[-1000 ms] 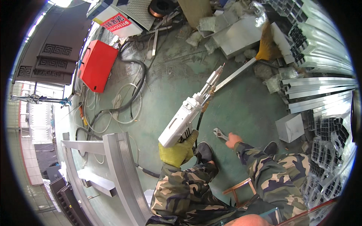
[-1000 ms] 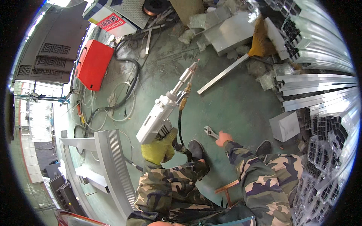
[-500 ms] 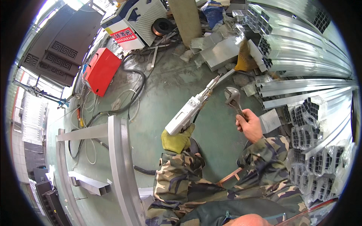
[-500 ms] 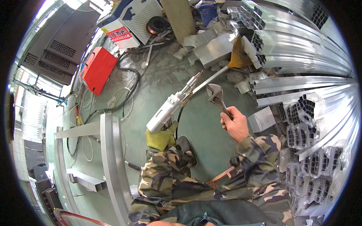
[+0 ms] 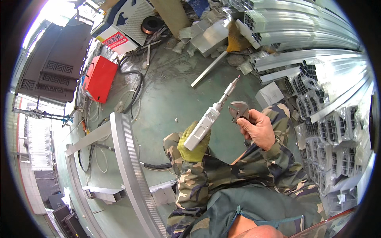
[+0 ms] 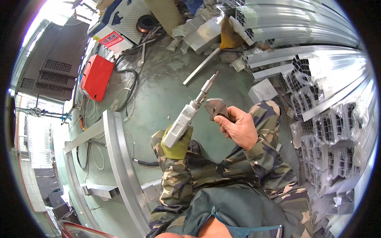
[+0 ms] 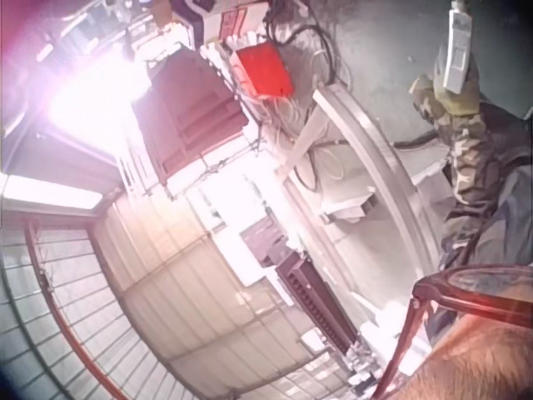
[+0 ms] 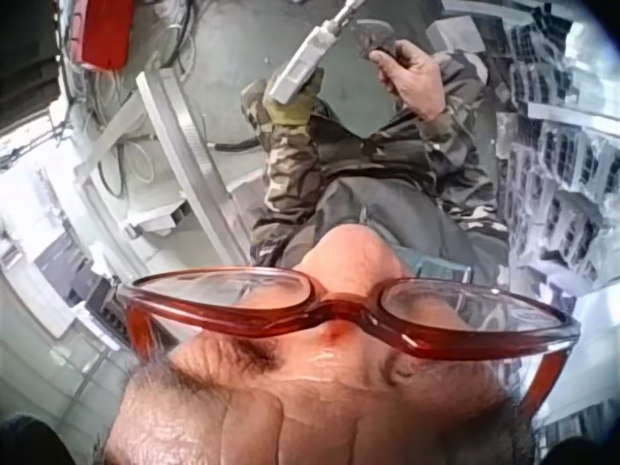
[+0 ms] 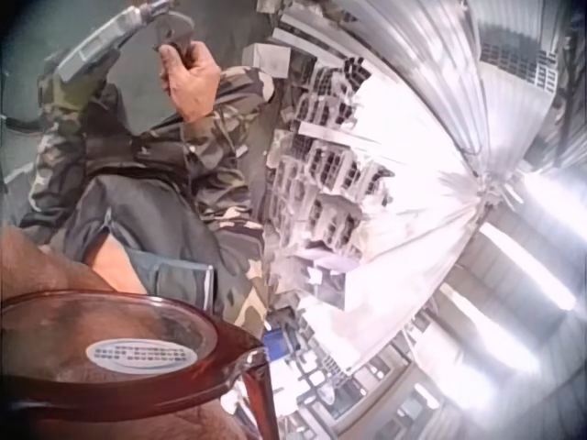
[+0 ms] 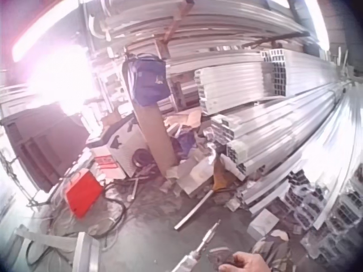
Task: The person sits on the floor and uses a handheld laser welding tool to join aluminum profiles into a rectangular frame. They adjust the tool, align the metal pieces, and weld the corners while wearing gloves.
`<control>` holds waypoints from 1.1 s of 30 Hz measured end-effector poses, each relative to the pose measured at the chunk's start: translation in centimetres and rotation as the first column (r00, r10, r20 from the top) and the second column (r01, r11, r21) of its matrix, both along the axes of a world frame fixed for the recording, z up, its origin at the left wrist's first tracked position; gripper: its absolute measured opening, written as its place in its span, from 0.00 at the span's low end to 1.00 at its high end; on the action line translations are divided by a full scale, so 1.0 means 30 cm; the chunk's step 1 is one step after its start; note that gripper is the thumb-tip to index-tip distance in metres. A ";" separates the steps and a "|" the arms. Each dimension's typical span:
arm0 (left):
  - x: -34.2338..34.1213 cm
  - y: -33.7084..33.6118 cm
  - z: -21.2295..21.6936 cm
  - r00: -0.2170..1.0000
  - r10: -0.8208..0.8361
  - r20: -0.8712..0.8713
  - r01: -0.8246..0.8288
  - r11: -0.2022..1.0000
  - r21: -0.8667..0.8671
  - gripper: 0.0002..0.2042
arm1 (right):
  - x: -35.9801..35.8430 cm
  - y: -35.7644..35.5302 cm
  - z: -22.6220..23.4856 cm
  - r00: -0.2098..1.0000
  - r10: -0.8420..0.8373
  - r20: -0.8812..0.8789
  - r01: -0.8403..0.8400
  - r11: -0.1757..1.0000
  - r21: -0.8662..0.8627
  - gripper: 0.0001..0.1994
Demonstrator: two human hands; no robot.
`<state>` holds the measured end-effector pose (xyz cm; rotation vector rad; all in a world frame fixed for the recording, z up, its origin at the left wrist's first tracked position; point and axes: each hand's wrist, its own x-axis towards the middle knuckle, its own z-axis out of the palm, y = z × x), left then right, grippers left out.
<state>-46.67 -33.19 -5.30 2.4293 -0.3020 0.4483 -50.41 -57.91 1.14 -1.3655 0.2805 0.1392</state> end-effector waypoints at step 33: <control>-0.157 -0.179 -0.038 0.966 -0.214 0.146 0.192 0.970 0.152 0.15 | -0.226 -0.134 0.027 0.897 -0.010 0.442 0.410 0.395 -0.822 0.13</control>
